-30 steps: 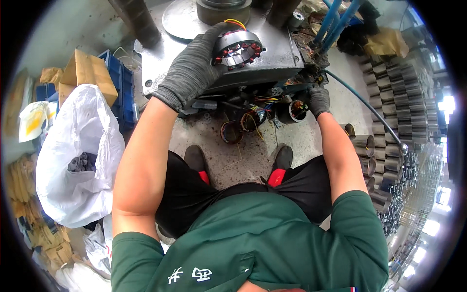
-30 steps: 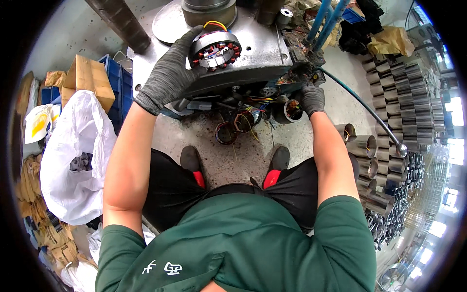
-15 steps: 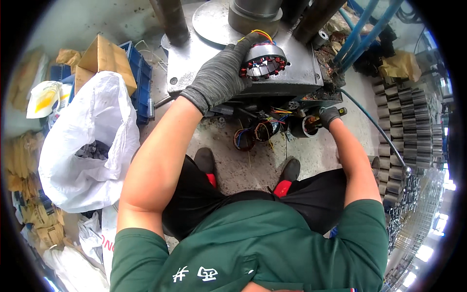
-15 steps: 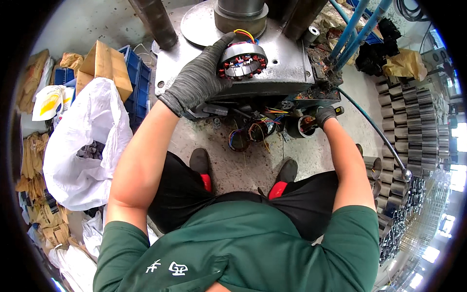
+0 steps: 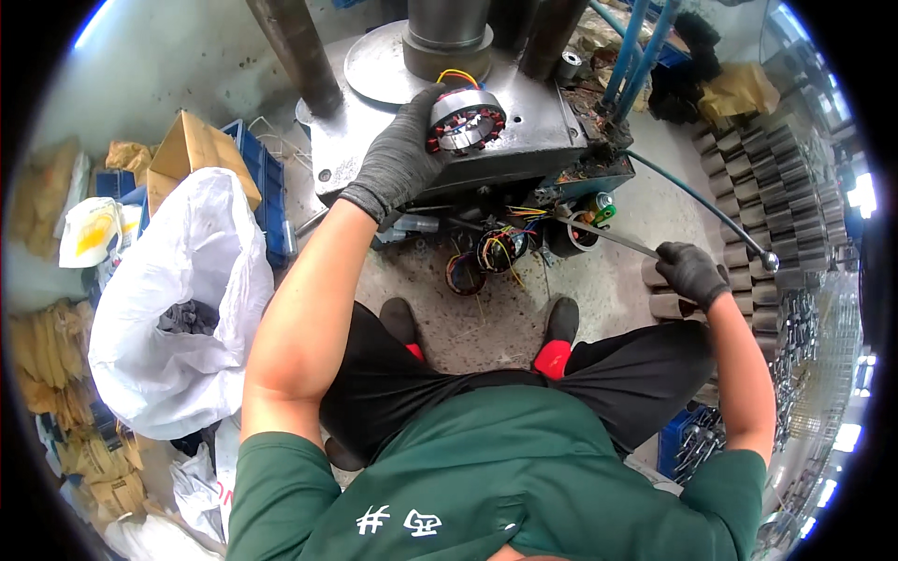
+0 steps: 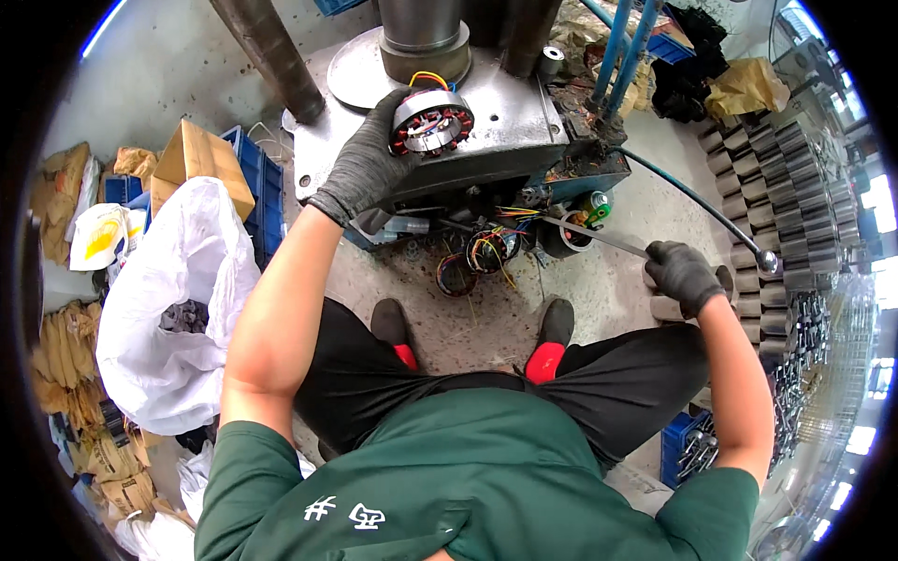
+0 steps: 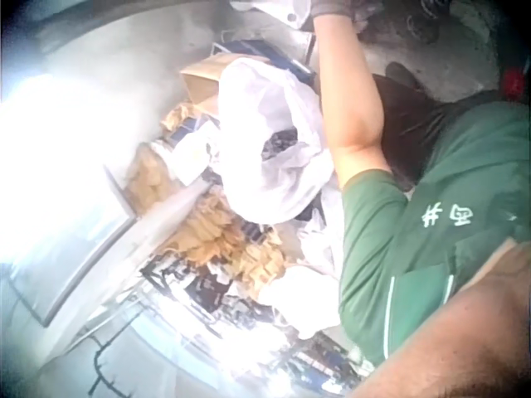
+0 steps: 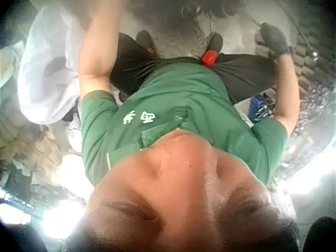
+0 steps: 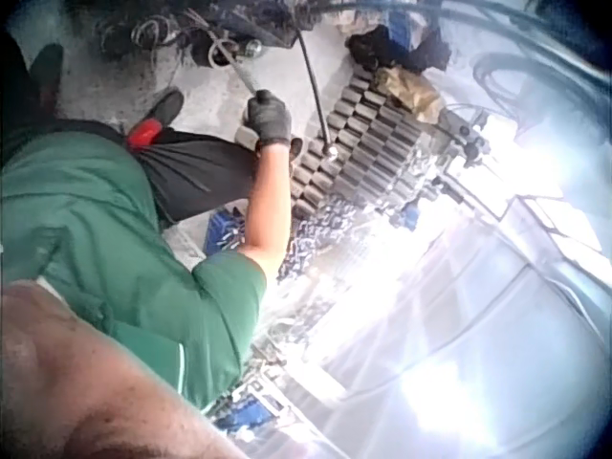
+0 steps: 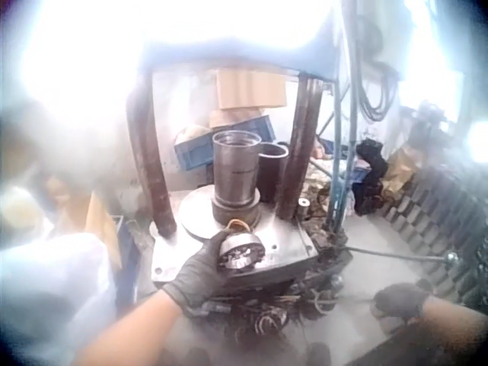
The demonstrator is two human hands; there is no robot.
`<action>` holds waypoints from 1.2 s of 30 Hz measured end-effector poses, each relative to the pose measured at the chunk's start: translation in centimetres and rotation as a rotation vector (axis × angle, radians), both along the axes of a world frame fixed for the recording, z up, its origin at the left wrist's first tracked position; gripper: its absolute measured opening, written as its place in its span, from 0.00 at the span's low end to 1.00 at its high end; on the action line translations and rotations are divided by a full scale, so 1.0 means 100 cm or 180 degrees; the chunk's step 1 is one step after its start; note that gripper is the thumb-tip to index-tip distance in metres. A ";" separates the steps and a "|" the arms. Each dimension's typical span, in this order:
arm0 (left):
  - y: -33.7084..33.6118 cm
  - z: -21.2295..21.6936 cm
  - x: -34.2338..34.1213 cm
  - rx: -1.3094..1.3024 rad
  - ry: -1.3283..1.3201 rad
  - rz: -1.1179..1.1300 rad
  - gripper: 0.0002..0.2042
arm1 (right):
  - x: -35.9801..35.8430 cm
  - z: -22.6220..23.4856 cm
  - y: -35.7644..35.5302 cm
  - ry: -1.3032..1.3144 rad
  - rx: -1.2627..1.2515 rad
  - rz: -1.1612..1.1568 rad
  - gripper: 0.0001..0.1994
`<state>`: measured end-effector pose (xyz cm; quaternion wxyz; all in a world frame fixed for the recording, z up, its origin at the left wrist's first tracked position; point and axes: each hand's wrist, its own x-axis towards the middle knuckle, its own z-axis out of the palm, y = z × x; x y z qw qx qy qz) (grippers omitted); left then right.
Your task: The person assembles motors by placing a metal housing into a hydraulic press, inserting a wound stator, and using the press to secure the components together.
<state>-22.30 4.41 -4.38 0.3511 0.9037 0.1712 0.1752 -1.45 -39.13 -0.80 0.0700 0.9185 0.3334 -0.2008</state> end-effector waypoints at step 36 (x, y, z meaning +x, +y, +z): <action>-0.029 -0.015 0.001 0.0101 -0.0492 0.0356 0.37 | -0.105 -0.041 0.169 -0.0205 0.2145 0.1239 0.19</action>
